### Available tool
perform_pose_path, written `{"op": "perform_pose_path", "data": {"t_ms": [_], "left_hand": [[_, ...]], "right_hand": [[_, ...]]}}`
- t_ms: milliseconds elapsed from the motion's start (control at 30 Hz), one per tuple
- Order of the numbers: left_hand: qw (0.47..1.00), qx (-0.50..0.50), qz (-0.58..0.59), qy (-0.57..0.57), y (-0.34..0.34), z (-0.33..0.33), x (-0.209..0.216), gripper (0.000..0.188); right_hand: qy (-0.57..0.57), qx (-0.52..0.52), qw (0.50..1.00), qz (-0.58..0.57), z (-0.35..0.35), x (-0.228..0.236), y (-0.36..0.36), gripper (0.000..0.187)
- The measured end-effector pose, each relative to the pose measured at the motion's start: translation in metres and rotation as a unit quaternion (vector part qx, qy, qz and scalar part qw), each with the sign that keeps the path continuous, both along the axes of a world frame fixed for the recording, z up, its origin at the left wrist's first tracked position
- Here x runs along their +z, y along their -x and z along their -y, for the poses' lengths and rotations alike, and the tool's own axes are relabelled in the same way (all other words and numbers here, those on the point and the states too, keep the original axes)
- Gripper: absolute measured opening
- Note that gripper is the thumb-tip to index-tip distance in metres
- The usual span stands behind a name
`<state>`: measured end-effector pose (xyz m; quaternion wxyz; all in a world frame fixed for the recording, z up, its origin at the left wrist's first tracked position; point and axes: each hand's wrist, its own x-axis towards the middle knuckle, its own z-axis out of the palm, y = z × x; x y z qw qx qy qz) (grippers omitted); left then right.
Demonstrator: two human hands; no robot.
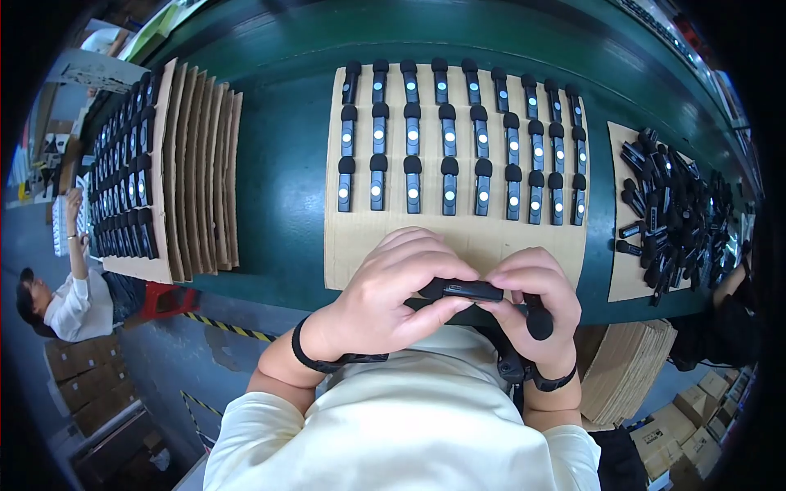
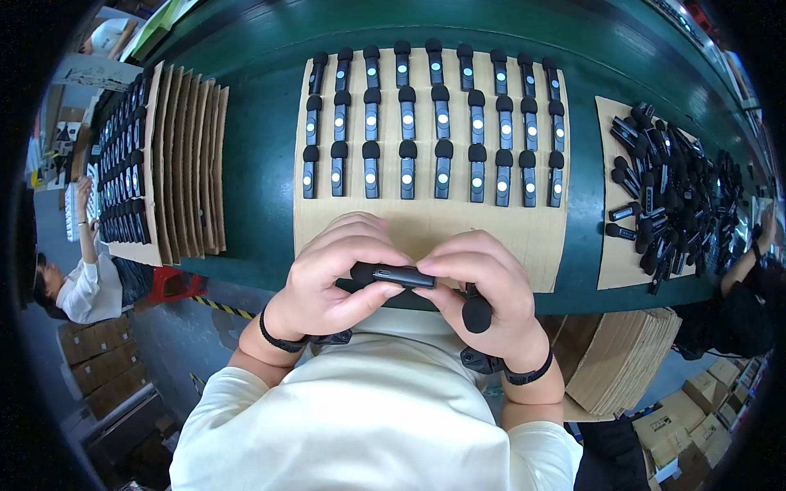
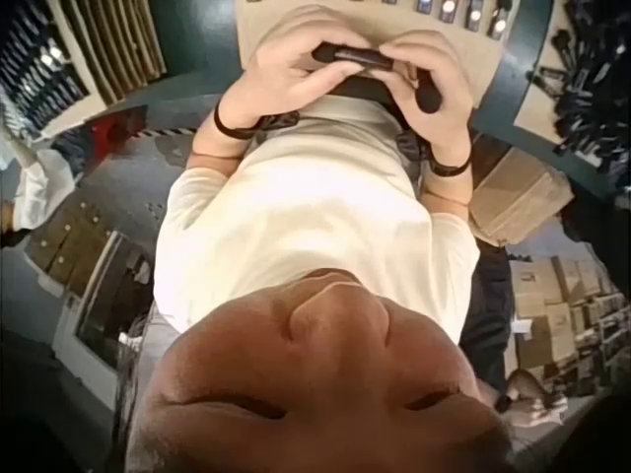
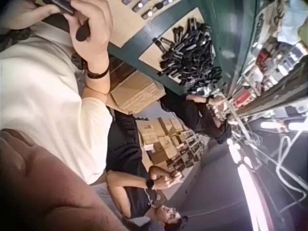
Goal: The person picks up a microphone from a cardboard sheet, attaches a foam windscreen to it, and then places the assembled unit onto a conveyor belt before repeating the process.
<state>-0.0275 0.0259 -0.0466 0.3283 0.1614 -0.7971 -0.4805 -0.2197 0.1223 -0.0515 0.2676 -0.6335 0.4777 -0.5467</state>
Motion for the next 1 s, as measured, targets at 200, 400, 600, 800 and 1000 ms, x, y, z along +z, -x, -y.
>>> {"op": "perform_pose_path", "data": {"t_ms": [200,400,600,800,1000], "left_hand": [[0.999,0.001,0.009,0.036,0.002,0.002,-0.002,0.027],[0.993,0.056,0.076,0.075,-0.025,0.003,-0.003,0.031],[0.940,0.177,0.182,0.226,-0.081,0.005,-0.020,0.035],[0.905,0.199,0.226,0.299,-0.099,0.012,-0.031,0.037],[0.904,0.155,0.249,0.313,-0.105,0.016,-0.035,0.038]], "right_hand": [[-0.016,0.029,0.999,0.027,0.004,0.005,-0.006,0.030],[-0.047,0.050,0.997,0.045,0.009,0.003,-0.008,0.030],[-0.108,0.064,0.988,0.087,0.003,-0.015,-0.003,0.038],[-0.135,0.057,0.989,-0.005,0.007,-0.010,-0.001,0.037],[-0.109,0.062,0.991,-0.048,0.012,-0.007,0.002,0.034]]}}
